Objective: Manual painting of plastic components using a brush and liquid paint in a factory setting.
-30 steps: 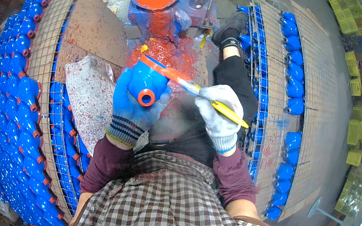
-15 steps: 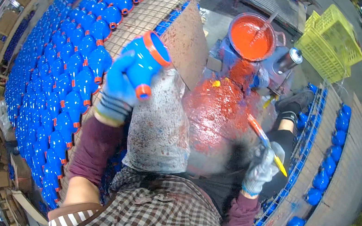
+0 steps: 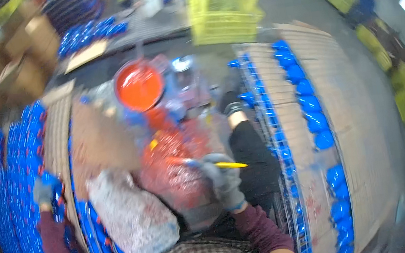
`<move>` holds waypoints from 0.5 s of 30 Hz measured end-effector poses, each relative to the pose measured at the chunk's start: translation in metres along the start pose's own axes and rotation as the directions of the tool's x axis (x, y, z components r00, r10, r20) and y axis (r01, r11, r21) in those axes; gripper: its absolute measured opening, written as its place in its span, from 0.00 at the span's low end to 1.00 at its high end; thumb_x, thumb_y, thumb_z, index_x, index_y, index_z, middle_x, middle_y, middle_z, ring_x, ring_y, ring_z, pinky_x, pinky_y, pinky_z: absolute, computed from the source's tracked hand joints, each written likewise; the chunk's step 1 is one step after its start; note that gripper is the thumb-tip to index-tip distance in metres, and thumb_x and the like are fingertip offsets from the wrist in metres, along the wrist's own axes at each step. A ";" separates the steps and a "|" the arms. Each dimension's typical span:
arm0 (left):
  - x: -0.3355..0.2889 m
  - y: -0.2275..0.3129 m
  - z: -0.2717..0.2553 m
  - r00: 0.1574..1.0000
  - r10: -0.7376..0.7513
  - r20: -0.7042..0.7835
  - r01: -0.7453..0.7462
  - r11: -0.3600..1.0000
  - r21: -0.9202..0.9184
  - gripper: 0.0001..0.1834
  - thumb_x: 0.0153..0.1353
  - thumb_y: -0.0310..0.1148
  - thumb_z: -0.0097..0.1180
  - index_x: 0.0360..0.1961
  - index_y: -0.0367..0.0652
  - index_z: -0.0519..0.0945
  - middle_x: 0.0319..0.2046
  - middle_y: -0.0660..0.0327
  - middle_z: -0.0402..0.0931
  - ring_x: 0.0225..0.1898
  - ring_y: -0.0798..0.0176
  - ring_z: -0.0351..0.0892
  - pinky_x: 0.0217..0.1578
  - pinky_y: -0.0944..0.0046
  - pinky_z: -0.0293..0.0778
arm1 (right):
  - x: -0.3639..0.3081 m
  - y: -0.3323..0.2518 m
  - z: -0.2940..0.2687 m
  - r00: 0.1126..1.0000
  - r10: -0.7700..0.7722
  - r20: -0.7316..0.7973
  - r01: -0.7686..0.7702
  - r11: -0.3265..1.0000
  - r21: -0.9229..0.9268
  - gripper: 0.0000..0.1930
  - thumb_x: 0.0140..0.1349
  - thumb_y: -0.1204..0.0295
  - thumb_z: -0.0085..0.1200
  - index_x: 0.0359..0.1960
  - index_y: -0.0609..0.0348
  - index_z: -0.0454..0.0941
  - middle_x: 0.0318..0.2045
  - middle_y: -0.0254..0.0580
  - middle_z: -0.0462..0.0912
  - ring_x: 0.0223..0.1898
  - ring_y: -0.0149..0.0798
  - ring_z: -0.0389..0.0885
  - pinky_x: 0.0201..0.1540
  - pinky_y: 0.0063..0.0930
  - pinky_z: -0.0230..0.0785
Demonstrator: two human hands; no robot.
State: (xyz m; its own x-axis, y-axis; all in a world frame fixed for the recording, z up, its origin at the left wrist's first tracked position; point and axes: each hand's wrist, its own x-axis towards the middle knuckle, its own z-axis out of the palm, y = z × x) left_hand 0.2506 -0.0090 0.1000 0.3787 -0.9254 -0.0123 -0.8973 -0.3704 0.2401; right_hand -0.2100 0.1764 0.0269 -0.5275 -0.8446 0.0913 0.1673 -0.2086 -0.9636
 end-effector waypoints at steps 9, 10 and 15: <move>0.016 -0.008 0.042 0.943 0.173 -0.286 -0.082 0.950 0.301 0.33 0.43 0.46 0.65 0.48 0.38 0.74 0.41 0.45 0.77 0.43 0.41 0.76 0.46 0.49 0.71 | 0.039 -0.013 -0.066 0.999 -0.047 -0.001 0.046 0.963 0.265 0.16 0.60 0.67 0.54 0.46 0.63 0.70 0.30 0.35 0.77 0.29 0.26 0.74 0.30 0.19 0.68; 0.013 -0.002 0.039 0.902 0.254 -0.348 -0.108 0.915 0.389 0.32 0.44 0.43 0.64 0.49 0.37 0.73 0.43 0.45 0.76 0.44 0.42 0.75 0.47 0.50 0.71 | 0.040 -0.020 -0.066 0.996 -0.004 -0.087 0.026 0.967 0.253 0.12 0.62 0.70 0.50 0.44 0.62 0.72 0.29 0.34 0.76 0.27 0.24 0.73 0.29 0.18 0.67; -0.039 0.050 0.039 0.710 0.614 -0.344 -0.650 0.760 0.013 0.32 0.44 0.32 0.65 0.53 0.35 0.70 0.48 0.47 0.71 0.51 0.46 0.68 0.54 0.53 0.62 | 0.039 -0.025 -0.076 0.980 0.092 -0.176 -0.004 0.895 0.447 0.10 0.66 0.68 0.44 0.43 0.57 0.73 0.25 0.33 0.74 0.22 0.23 0.69 0.25 0.18 0.64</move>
State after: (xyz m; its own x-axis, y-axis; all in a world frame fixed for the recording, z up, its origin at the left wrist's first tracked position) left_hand 0.1823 0.0052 0.0744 -0.2038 -0.8573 0.4728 -0.9308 0.3194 0.1779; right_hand -0.2977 0.1860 0.0352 -0.6478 -0.7605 -0.0436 0.5239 -0.4033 -0.7503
